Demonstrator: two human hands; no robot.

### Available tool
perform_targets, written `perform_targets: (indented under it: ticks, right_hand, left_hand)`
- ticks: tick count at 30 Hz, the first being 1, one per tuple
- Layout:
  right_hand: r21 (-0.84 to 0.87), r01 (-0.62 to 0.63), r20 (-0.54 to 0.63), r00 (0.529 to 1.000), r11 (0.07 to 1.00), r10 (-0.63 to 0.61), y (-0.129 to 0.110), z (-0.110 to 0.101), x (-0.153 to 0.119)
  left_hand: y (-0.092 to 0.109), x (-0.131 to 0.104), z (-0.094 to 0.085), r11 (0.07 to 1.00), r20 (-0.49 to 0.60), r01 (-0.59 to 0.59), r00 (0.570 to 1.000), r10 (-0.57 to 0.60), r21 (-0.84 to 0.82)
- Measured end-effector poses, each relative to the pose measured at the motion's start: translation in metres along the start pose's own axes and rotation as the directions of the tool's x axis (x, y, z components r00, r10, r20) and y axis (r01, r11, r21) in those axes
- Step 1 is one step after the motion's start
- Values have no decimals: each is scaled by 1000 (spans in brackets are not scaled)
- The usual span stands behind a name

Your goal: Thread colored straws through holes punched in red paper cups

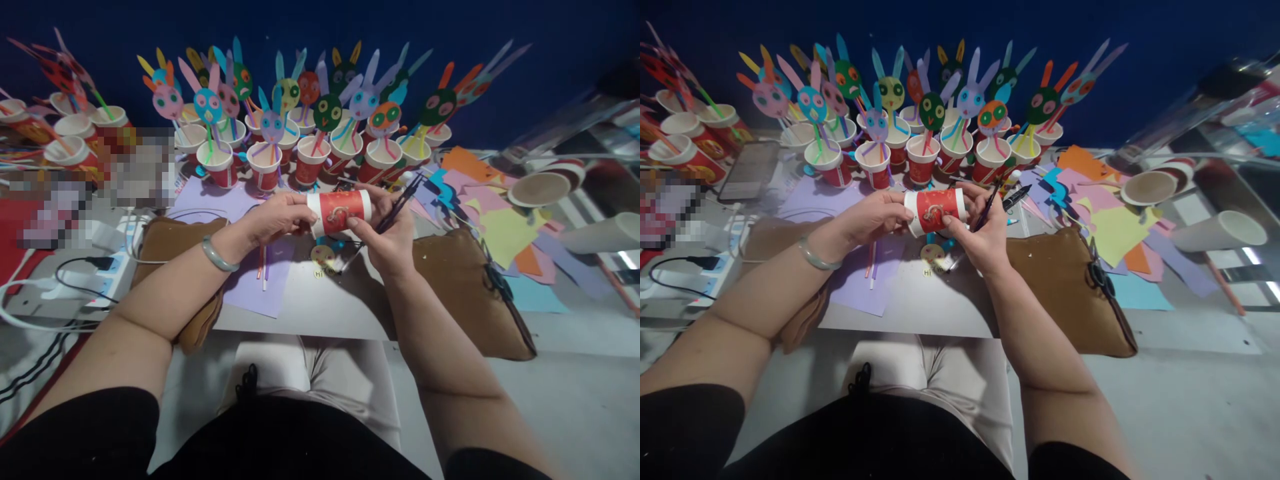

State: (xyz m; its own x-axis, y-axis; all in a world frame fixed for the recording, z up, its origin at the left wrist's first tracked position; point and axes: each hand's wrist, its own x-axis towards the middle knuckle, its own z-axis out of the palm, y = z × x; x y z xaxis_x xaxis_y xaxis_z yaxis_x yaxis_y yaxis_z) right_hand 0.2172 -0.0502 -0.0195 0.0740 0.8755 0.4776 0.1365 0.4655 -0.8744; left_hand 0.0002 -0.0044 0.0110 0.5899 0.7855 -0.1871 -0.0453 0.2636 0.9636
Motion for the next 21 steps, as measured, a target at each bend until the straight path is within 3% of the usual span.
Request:
perform_targets:
  ticks: [4,8,11,14,16,18,21]
  right_hand:
    - [33,6,-54,999,999,-4,1,-1,0]
    - [-36,-22,-80,997,999,19,1,-1,0]
    - [-106,-56,-214,976,993,32,2,-1,1]
    - [-17,-126,-291,950,992,116,-1,-1,1]
    - [132,-203,-202,953,970,227,-8,1,0]
    - [248,-306,-23,947,919,321,-17,5,-3]
    - [305,-478,254,874,824,414,-31,13,-9]
  left_hand:
    - [0,-2,6,994,22,92,996,-91,-66]
    - [-1,-2,10,980,4,134,991,-135,-149]
    - [-1,-1,12,967,-52,92,993,-108,-237]
    - [-3,2,13,949,-136,-2,990,-43,-315]
    - [-4,3,13,942,-184,-53,983,-10,-331]
    - [-4,3,15,939,-216,-70,976,-5,-336]
    - [-3,-1,21,930,-249,-74,968,-20,-361]
